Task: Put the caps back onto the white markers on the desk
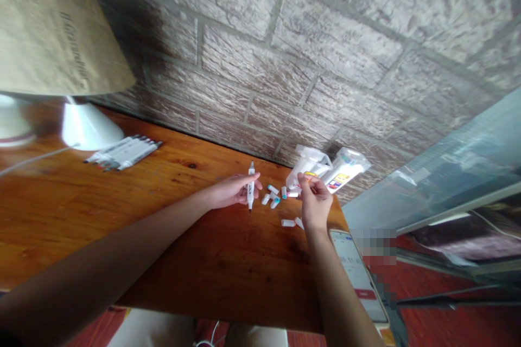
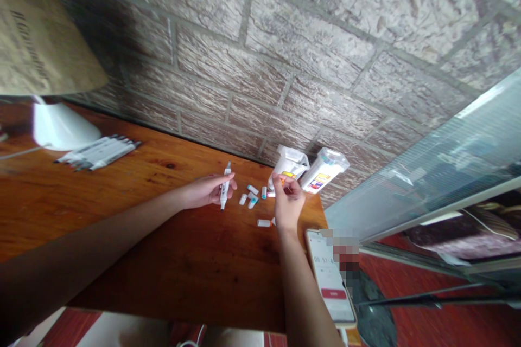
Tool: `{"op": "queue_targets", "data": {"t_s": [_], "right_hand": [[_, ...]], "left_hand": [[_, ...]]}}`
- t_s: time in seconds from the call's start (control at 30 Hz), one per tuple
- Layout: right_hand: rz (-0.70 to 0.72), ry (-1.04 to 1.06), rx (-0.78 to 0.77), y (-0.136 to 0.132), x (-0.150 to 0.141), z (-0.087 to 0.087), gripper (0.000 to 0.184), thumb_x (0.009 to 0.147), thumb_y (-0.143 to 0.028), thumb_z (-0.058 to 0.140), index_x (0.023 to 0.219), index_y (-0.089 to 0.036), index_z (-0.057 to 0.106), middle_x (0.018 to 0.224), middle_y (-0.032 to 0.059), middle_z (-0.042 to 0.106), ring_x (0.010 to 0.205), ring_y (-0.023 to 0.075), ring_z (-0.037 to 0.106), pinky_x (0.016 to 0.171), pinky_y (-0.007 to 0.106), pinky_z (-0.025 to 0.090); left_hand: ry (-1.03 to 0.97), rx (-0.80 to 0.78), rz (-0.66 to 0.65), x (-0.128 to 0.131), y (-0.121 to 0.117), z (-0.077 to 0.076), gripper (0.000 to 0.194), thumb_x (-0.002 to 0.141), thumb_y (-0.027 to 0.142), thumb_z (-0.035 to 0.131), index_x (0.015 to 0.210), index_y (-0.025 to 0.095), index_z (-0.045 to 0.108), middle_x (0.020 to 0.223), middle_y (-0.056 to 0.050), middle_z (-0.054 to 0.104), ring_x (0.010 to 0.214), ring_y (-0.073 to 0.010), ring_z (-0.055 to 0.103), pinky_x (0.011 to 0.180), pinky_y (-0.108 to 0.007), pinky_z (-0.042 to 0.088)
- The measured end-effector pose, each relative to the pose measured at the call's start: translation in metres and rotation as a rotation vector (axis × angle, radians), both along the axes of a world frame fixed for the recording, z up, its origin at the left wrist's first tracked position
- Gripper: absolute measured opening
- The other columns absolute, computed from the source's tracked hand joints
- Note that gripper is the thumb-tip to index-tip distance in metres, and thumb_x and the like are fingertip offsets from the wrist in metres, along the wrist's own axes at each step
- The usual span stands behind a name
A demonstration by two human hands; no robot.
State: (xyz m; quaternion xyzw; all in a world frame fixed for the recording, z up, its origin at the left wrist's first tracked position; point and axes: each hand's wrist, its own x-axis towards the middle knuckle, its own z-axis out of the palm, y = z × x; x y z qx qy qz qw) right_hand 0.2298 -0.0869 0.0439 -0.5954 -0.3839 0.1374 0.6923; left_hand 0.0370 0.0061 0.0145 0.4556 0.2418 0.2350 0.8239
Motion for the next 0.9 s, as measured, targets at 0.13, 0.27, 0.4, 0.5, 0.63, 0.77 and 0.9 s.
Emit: {"op": "queue_targets", "data": {"t_s": [0.13, 0.27, 0.4, 0.5, 0.63, 0.77, 0.9], "right_hand": [[0.055, -0.029, -0.014, 0.0009, -0.0054, -0.0021, 0.036, 0.071, -0.046, 0.079, 0.086, -0.014, 0.071, 0.062, -0.0025, 0.056, 0.057, 0.0113, 0.048, 0.057, 0.025, 0.042], [0.075, -0.103, -0.007, 0.0027, -0.0041, -0.006, 0.03, 0.074, -0.041, 0.076, 0.088, -0.015, 0.072, 0.063, -0.0037, 0.053, 0.057, 0.0103, 0.047, 0.058, 0.025, 0.041], [0.089, -0.105, -0.031, 0.0022, -0.0025, -0.0074, 0.03, 0.075, -0.039, 0.074, 0.091, -0.014, 0.072, 0.062, -0.0048, 0.049, 0.056, 0.01, 0.045, 0.056, 0.024, 0.039], [0.091, -0.11, -0.048, 0.0005, -0.0033, -0.0069, 0.031, 0.074, -0.039, 0.075, 0.092, -0.014, 0.072, 0.063, -0.0047, 0.049, 0.057, 0.0098, 0.045, 0.056, 0.024, 0.038], [0.093, -0.143, -0.09, -0.0013, -0.0042, -0.007, 0.034, 0.074, -0.041, 0.074, 0.095, -0.014, 0.074, 0.061, -0.0055, 0.046, 0.055, 0.0093, 0.044, 0.055, 0.024, 0.035], [0.102, -0.119, -0.118, -0.0013, -0.0048, -0.008, 0.04, 0.071, -0.044, 0.076, 0.097, -0.013, 0.074, 0.06, -0.005, 0.048, 0.053, 0.0095, 0.043, 0.052, 0.024, 0.034], [0.101, -0.115, -0.105, 0.0005, -0.0063, -0.0101, 0.041, 0.072, -0.047, 0.077, 0.095, -0.013, 0.074, 0.064, -0.0011, 0.058, 0.057, 0.0121, 0.049, 0.056, 0.026, 0.039]], "left_hand": [[-0.002, 0.01, -0.011, 0.0, 0.0004, -0.0006, 0.047, 0.071, 0.06, 0.076, 0.077, 0.014, 0.067, 0.06, -0.002, 0.062, 0.051, -0.0089, 0.049, 0.047, -0.02, 0.028], [-0.018, 0.02, -0.017, 0.0001, 0.001, -0.0021, 0.048, 0.071, 0.06, 0.076, 0.077, 0.014, 0.067, 0.06, -0.002, 0.062, 0.051, -0.0088, 0.049, 0.047, -0.02, 0.029], [-0.028, 0.031, -0.03, 0.0013, 0.0007, -0.0027, 0.049, 0.072, 0.061, 0.075, 0.077, 0.014, 0.066, 0.061, -0.001, 0.062, 0.048, -0.0078, 0.046, 0.046, -0.021, 0.026], [-0.013, 0.024, -0.031, 0.0017, 0.0, -0.0019, 0.048, 0.074, 0.062, 0.073, 0.077, 0.014, 0.065, 0.059, -0.001, 0.062, 0.048, -0.0082, 0.047, 0.047, -0.021, 0.028], [0.016, 0.0, -0.024, 0.001, -0.0002, -0.0011, 0.048, 0.077, 0.061, 0.07, 0.078, 0.014, 0.065, 0.061, -0.001, 0.062, 0.05, -0.0087, 0.051, 0.05, -0.022, 0.032], [-0.013, -0.004, -0.034, 0.001, 0.0005, -0.0024, 0.046, 0.08, 0.059, 0.068, 0.077, 0.013, 0.066, 0.061, -0.002, 0.062, 0.047, -0.0075, 0.047, 0.049, -0.023, 0.027], [-0.069, 0.002, -0.058, 0.002, 0.0022, -0.0057, 0.046, 0.08, 0.058, 0.069, 0.077, 0.013, 0.066, 0.062, -0.003, 0.063, 0.047, -0.0076, 0.046, 0.048, -0.023, 0.026]]}}
